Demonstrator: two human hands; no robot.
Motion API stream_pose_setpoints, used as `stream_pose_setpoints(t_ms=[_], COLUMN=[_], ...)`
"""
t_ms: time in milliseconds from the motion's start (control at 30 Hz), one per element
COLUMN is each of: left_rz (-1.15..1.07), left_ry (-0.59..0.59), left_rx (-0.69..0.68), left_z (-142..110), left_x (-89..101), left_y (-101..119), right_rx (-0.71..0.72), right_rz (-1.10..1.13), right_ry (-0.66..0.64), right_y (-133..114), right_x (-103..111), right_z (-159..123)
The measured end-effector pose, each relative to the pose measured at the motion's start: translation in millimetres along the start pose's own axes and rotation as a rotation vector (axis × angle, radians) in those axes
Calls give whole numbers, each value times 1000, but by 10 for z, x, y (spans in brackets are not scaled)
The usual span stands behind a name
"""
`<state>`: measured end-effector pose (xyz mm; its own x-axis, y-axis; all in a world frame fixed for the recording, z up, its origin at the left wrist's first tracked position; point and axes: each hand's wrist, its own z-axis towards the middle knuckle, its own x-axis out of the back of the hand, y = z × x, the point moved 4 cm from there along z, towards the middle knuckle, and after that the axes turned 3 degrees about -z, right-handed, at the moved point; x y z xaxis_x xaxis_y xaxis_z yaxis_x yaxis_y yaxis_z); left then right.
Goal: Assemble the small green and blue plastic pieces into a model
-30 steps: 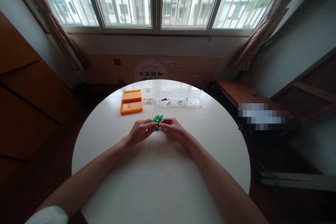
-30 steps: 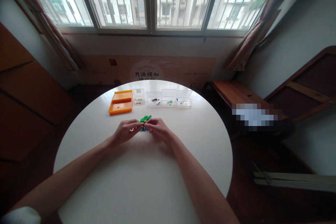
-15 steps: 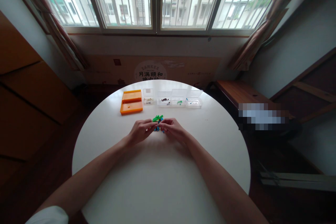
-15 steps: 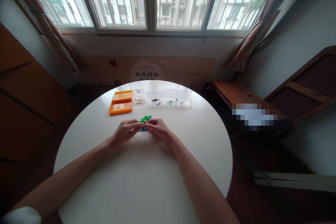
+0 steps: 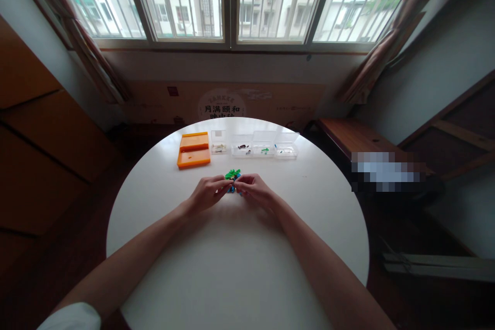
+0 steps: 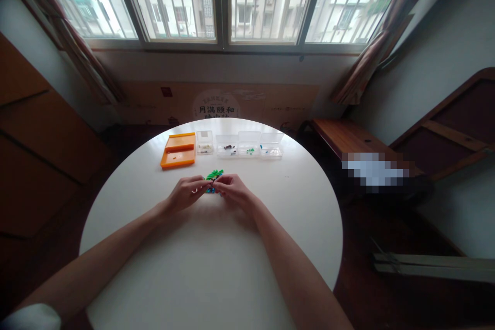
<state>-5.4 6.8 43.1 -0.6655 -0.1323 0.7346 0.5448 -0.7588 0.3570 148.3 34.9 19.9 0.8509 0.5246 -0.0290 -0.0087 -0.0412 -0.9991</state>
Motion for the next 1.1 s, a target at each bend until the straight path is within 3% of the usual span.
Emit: stream_pose_setpoints(t_ms=[1100], left_rz=[0], left_ry=[18], left_rx=[22], left_z=[3], left_x=[22], left_y=[14], right_rx=[-1], right_rz=[-22], right_ry=[0], right_y=[-15], right_x=[-5], right_z=[-3])
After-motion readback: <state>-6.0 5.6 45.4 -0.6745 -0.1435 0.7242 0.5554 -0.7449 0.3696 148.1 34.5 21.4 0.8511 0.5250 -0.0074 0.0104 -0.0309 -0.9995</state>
